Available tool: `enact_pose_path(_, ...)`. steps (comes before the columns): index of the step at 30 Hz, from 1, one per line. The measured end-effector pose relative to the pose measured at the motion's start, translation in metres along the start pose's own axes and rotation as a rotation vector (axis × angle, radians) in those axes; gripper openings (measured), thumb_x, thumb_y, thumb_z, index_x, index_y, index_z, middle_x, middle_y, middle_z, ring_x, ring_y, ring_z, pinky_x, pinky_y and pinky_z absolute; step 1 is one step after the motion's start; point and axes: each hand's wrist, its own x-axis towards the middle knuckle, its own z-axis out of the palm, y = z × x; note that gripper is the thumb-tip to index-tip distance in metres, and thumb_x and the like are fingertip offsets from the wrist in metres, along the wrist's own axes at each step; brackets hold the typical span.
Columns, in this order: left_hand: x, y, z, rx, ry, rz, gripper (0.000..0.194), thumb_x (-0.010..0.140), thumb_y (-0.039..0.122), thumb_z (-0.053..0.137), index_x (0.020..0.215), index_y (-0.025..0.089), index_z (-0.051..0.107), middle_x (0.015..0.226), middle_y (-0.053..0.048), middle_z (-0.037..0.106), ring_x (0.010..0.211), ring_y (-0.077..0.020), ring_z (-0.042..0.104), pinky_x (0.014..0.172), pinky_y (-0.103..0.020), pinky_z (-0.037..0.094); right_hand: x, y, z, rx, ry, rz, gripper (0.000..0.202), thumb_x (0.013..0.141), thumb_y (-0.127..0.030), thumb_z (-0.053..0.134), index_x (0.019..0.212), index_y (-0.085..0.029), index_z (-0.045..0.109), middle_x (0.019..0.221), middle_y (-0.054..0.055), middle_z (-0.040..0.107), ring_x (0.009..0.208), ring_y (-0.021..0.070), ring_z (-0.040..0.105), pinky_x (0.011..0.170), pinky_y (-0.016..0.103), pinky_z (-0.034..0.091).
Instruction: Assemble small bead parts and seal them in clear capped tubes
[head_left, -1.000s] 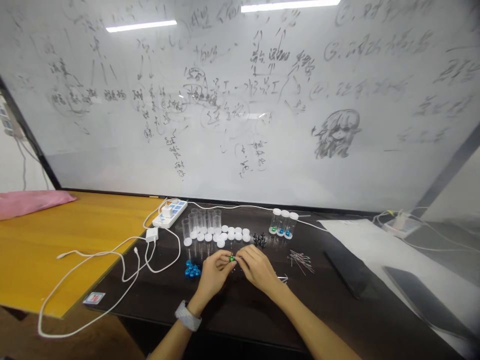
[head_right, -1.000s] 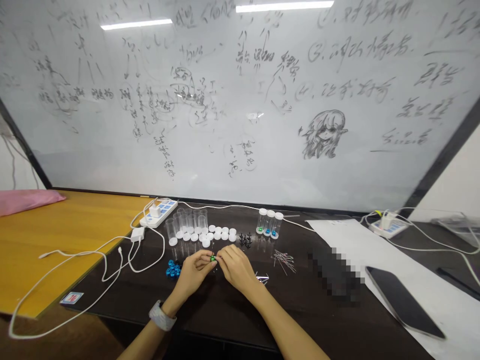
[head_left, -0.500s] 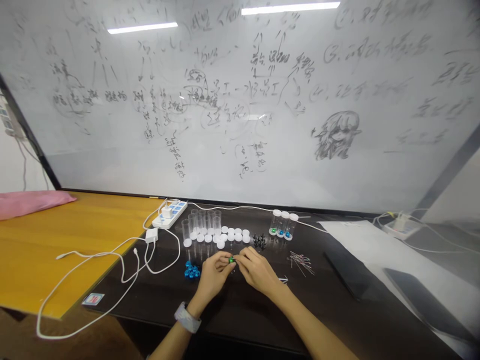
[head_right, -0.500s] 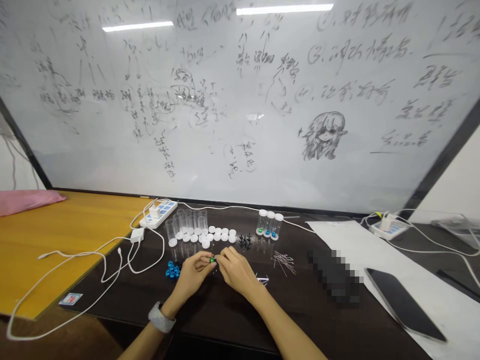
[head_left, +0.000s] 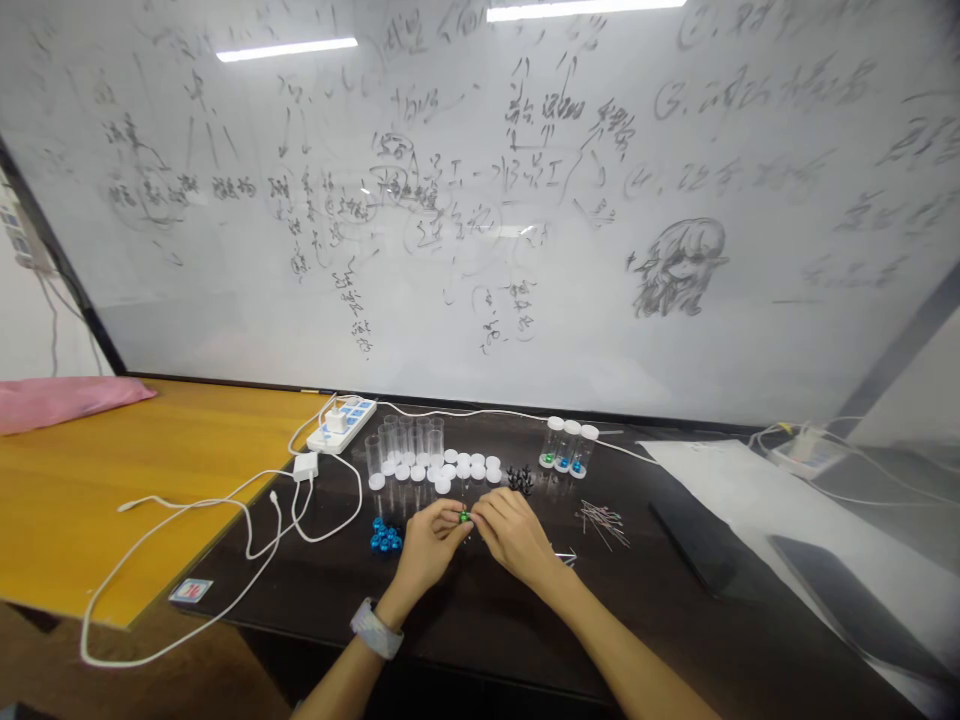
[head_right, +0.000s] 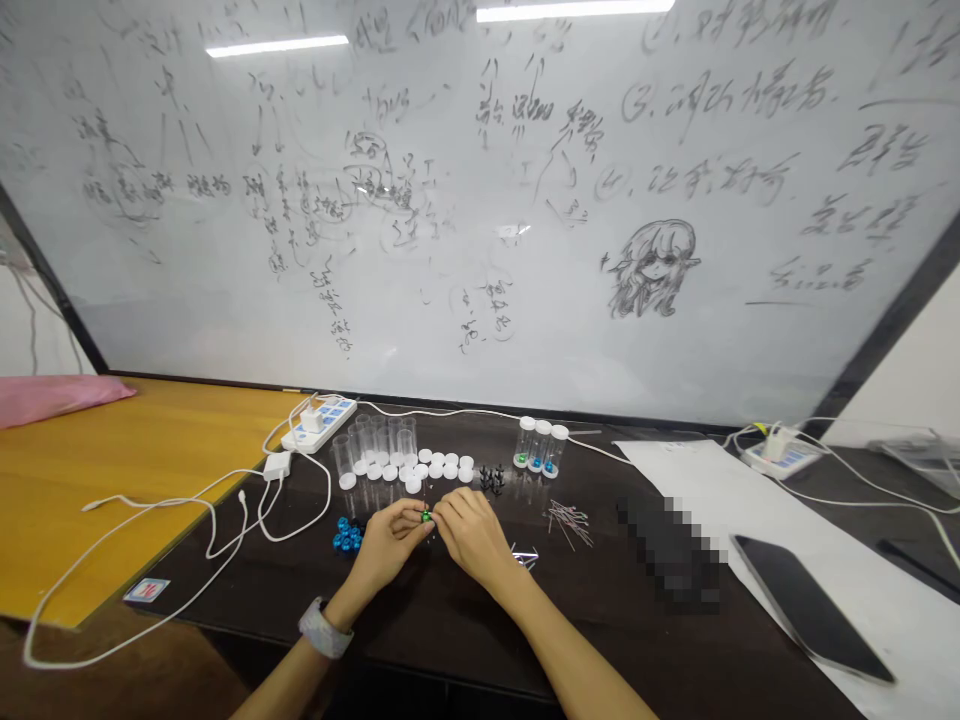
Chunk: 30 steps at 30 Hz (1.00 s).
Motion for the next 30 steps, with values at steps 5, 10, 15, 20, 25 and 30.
enact_pose_path(5,0.000,0.002,0.000,-0.001,-0.010,-0.006,0.024,0.076,0.028,0.078,0.095,0.017,0.069,0.084,-0.006,0.075,0.082,-0.0223,0.074,0.079,-0.033,0.060,0.000,-0.002,0.001,0.043,0.005,0.040,0.023,0.103,-0.023,0.044,0.095,-0.019,0.065,0.087,0.007,0.066,0.085,0.0216,0.057,0.077,0.034,0.043)
enact_pose_path(10,0.000,0.004,0.000,-0.014,-0.003,-0.002,0.023,0.076,0.029,0.077,0.094,0.018,0.068,0.082,-0.005,0.074,0.081,-0.0217,0.074,0.079,-0.033,0.060,-0.003,0.001,0.011,0.262,0.101,0.281,0.022,0.099,-0.037,0.055,0.092,-0.022,0.070,0.082,0.004,0.068,0.077,0.0196,0.061,0.071,0.029,0.046)
enact_pose_path(15,0.001,0.002,-0.001,-0.010,0.022,-0.001,0.023,0.075,0.029,0.078,0.094,0.018,0.069,0.080,-0.005,0.074,0.081,-0.0223,0.074,0.079,-0.033,0.060,-0.003,0.004,0.016,0.398,0.093,0.507,0.033,0.090,-0.048,0.065,0.075,-0.020,0.072,0.058,-0.001,0.065,0.052,0.0154,0.058,0.055,0.025,0.042)
enact_pose_path(20,0.001,0.002,-0.002,-0.049,0.090,-0.021,0.024,0.075,0.028,0.078,0.094,0.018,0.068,0.078,-0.004,0.073,0.080,-0.0220,0.075,0.077,-0.032,0.061,0.000,-0.003,0.009,0.528,0.034,0.456,0.040,0.100,-0.043,0.047,0.080,-0.020,0.074,0.068,0.002,0.072,0.057,0.0156,0.064,0.058,0.023,0.046)
enact_pose_path(25,0.002,0.000,-0.003,-0.062,0.079,-0.034,0.023,0.074,0.026,0.078,0.094,0.017,0.069,0.080,-0.004,0.073,0.081,-0.0220,0.074,0.078,-0.032,0.060,0.000,-0.001,0.012,0.714,0.012,0.567,0.040,0.096,-0.050,0.049,0.121,-0.019,0.059,0.068,0.000,0.071,0.040,0.0131,0.056,0.042,0.023,0.044)
enact_pose_path(30,0.003,-0.002,-0.004,-0.045,0.101,-0.021,0.020,0.073,0.023,0.077,0.091,0.018,0.068,0.088,-0.006,0.075,0.086,-0.0233,0.075,0.080,-0.033,0.060,0.000,0.001,0.020,0.884,-0.015,0.639,0.045,0.090,-0.059,0.054,0.107,-0.018,0.059,0.064,0.001,0.069,0.044,0.0137,0.057,0.037,0.021,0.042)
